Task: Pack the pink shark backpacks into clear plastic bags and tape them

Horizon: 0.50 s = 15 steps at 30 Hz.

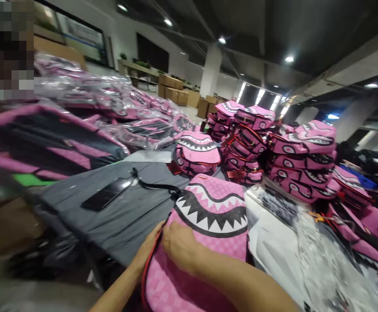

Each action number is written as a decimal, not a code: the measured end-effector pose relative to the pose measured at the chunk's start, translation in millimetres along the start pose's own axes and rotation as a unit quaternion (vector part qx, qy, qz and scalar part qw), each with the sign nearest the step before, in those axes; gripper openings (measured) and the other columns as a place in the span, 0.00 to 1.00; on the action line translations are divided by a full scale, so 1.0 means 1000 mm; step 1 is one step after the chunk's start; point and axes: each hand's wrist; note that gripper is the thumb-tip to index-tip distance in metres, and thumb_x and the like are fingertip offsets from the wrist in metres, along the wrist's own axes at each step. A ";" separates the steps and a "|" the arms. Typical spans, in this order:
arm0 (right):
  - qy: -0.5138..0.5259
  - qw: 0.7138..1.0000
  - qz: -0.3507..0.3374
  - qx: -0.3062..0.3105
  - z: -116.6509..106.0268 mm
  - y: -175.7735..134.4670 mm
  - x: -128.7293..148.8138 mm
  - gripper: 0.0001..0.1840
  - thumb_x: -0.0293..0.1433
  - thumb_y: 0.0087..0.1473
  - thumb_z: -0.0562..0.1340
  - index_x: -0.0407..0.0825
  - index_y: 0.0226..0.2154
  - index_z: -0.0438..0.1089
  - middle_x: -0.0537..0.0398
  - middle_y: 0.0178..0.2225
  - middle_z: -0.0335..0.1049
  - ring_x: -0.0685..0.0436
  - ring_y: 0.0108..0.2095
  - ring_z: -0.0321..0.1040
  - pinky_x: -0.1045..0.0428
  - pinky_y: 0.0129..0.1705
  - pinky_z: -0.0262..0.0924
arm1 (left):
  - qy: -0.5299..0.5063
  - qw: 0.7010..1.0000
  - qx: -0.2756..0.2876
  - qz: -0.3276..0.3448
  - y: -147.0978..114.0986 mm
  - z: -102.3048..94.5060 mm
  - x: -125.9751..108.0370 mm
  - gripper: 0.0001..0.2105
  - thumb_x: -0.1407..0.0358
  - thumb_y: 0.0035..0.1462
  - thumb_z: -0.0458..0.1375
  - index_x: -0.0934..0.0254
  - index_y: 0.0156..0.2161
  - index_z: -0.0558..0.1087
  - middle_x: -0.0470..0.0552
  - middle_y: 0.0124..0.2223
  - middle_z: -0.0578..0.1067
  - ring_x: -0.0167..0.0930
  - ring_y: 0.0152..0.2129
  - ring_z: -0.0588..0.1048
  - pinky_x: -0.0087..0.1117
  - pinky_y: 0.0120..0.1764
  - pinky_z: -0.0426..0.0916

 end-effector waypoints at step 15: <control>0.148 0.965 -0.124 -0.176 0.015 -0.002 -0.040 0.13 0.32 0.70 0.52 0.47 0.51 0.67 0.45 0.45 0.75 0.40 0.49 0.69 0.44 0.55 0.60 | 0.194 0.965 0.088 0.150 0.013 -0.007 0.006 0.18 0.51 0.64 0.53 0.61 0.30 0.72 0.48 0.31 0.75 0.32 0.31 0.73 0.35 0.39 0.69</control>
Point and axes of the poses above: each hand's wrist, its own y-axis towards the middle knuckle, its own z-axis out of the palm, x = y × z
